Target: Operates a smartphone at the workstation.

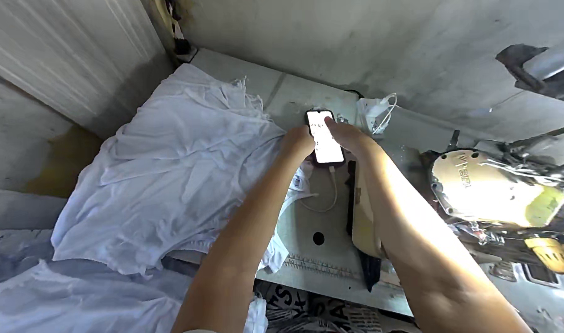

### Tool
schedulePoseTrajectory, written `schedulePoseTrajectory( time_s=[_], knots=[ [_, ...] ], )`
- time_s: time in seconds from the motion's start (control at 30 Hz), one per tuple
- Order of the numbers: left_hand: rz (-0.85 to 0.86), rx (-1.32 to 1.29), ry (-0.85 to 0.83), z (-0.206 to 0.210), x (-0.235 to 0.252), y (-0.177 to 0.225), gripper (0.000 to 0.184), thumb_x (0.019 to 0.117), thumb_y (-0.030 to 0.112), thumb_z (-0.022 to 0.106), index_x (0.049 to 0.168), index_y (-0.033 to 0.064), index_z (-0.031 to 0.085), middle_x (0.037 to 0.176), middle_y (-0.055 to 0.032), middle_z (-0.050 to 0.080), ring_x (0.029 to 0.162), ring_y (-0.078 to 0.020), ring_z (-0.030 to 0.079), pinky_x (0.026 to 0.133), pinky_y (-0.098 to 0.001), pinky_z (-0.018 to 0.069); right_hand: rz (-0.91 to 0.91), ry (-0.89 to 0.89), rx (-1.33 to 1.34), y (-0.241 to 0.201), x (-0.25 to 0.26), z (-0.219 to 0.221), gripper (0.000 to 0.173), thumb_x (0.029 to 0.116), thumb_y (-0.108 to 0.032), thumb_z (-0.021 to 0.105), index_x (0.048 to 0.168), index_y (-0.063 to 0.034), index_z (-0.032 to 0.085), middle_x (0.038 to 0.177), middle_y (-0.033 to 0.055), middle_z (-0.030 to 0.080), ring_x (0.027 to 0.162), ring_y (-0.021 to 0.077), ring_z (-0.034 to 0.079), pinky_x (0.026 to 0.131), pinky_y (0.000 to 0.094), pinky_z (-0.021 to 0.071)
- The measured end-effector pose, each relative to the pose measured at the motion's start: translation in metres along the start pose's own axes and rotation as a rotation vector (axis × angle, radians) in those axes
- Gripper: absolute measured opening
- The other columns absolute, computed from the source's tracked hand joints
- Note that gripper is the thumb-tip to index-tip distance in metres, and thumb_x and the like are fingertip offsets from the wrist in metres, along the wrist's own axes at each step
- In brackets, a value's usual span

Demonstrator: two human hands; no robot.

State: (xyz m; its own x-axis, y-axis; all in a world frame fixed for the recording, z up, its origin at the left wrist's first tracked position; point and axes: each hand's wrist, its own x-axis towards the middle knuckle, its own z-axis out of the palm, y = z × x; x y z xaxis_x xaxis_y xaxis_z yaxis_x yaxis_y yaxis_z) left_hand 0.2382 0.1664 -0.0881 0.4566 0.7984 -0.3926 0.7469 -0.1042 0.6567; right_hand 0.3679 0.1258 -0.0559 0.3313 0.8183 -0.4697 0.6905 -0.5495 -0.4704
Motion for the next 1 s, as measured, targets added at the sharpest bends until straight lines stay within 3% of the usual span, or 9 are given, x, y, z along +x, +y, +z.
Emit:
schedulePoseTrajectory(
  time_s=[0.13,0.2,0.33,0.47,0.57,0.63,0.83,0.9,1.0],
  knots=[
    [0.055,-0.139,0.047,0.004,0.002,-0.007,0.046,0.1112,0.031,0.042,0.138,-0.0037,0.057,0.133,-0.0264,0.062,0.128,-0.0392,0.058,0.108,-0.0581,0.0428,0.027,0.020,0.122,0.000,0.005,-0.003,0.075,0.1098,-0.055,0.016,0.153,0.0021,0.040,0.151,0.0313,0.044,0.140,0.0465,0.044,0.110,0.0665,0.0345],
    [0.039,-0.296,0.073,0.006,0.004,-0.009,0.051,0.1112,0.037,0.041,0.135,-0.0048,0.057,0.126,-0.0279,0.063,0.122,-0.0400,0.060,0.103,-0.0589,0.0445,0.044,0.054,0.144,-0.001,0.007,-0.003,0.074,0.1096,-0.056,0.019,0.154,0.0011,0.037,0.151,0.0315,0.045,0.138,0.0465,0.046,0.109,0.0658,0.0366],
    [0.072,-0.639,0.139,0.015,0.016,-0.013,0.053,0.1108,0.036,0.042,0.148,-0.0014,0.044,0.144,-0.0300,0.050,0.135,-0.0403,0.050,0.112,-0.0566,0.0399,0.033,0.097,0.230,-0.001,0.013,-0.005,0.069,0.1100,-0.053,0.029,0.145,0.0041,0.047,0.142,0.0320,0.050,0.130,0.0442,0.052,0.104,0.0613,0.0422],
    [0.180,-0.986,0.101,0.019,0.014,-0.016,0.056,0.1126,0.036,0.033,0.161,0.0067,0.026,0.161,-0.0197,0.036,0.147,-0.0281,0.039,0.119,-0.0486,0.0335,-0.066,0.133,0.404,0.004,0.018,-0.007,0.053,0.1086,-0.038,0.048,0.147,-0.0005,0.049,0.142,0.0274,0.052,0.130,0.0395,0.052,0.105,0.0589,0.0428],
    [0.222,-1.129,0.128,0.019,0.010,-0.013,0.060,0.1112,0.034,0.035,0.163,0.0096,0.018,0.164,-0.0179,0.029,0.148,-0.0271,0.035,0.119,-0.0487,0.0327,-0.164,0.170,0.487,0.005,0.015,-0.010,0.054,0.1027,-0.025,0.060,0.151,-0.0065,0.044,0.137,0.0238,0.056,0.118,0.0341,0.059,0.096,0.0525,0.0490],
    [0.236,-1.180,0.159,0.018,0.005,-0.008,0.062,0.1095,0.033,0.039,0.163,0.0121,0.017,0.163,-0.0181,0.031,0.146,-0.0267,0.039,0.117,-0.0480,0.0358,-0.252,0.184,0.485,0.007,0.015,-0.011,0.062,0.0967,-0.016,0.068,0.151,-0.0069,0.042,0.132,0.0235,0.057,0.108,0.0314,0.062,0.090,0.0492,0.0529],
    [0.314,-1.236,0.184,0.013,-0.002,-0.007,0.061,0.1073,0.028,0.039,0.161,0.0111,0.017,0.158,-0.0192,0.034,0.137,-0.0235,0.047,0.110,-0.0422,0.0432,-0.401,0.228,0.390,0.008,0.015,-0.012,0.085,0.0787,-0.008,0.084,0.152,-0.0060,0.040,0.134,0.0238,0.055,0.108,0.0303,0.062,0.090,0.0459,0.0537],
    [0.337,-1.250,0.171,0.014,0.001,-0.009,0.062,0.1059,0.030,0.040,0.161,0.0131,0.017,0.155,-0.0185,0.038,0.132,-0.0223,0.051,0.106,-0.0414,0.0469,-0.404,0.271,0.346,0.007,0.015,-0.012,0.086,0.0771,-0.007,0.085,0.151,-0.0051,0.041,0.136,0.0255,0.053,0.111,0.0336,0.060,0.092,0.0484,0.0521],
    [0.370,-1.285,0.163,0.016,0.004,-0.011,0.065,0.1036,0.030,0.042,0.161,0.0135,0.017,0.153,-0.0187,0.039,0.130,-0.0229,0.053,0.103,-0.0415,0.0494,-0.388,0.285,0.369,0.007,0.015,-0.013,0.078,0.0837,-0.014,0.081,0.151,-0.0070,0.043,0.134,0.0229,0.055,0.107,0.0303,0.062,0.089,0.0470,0.0535]
  ],
)
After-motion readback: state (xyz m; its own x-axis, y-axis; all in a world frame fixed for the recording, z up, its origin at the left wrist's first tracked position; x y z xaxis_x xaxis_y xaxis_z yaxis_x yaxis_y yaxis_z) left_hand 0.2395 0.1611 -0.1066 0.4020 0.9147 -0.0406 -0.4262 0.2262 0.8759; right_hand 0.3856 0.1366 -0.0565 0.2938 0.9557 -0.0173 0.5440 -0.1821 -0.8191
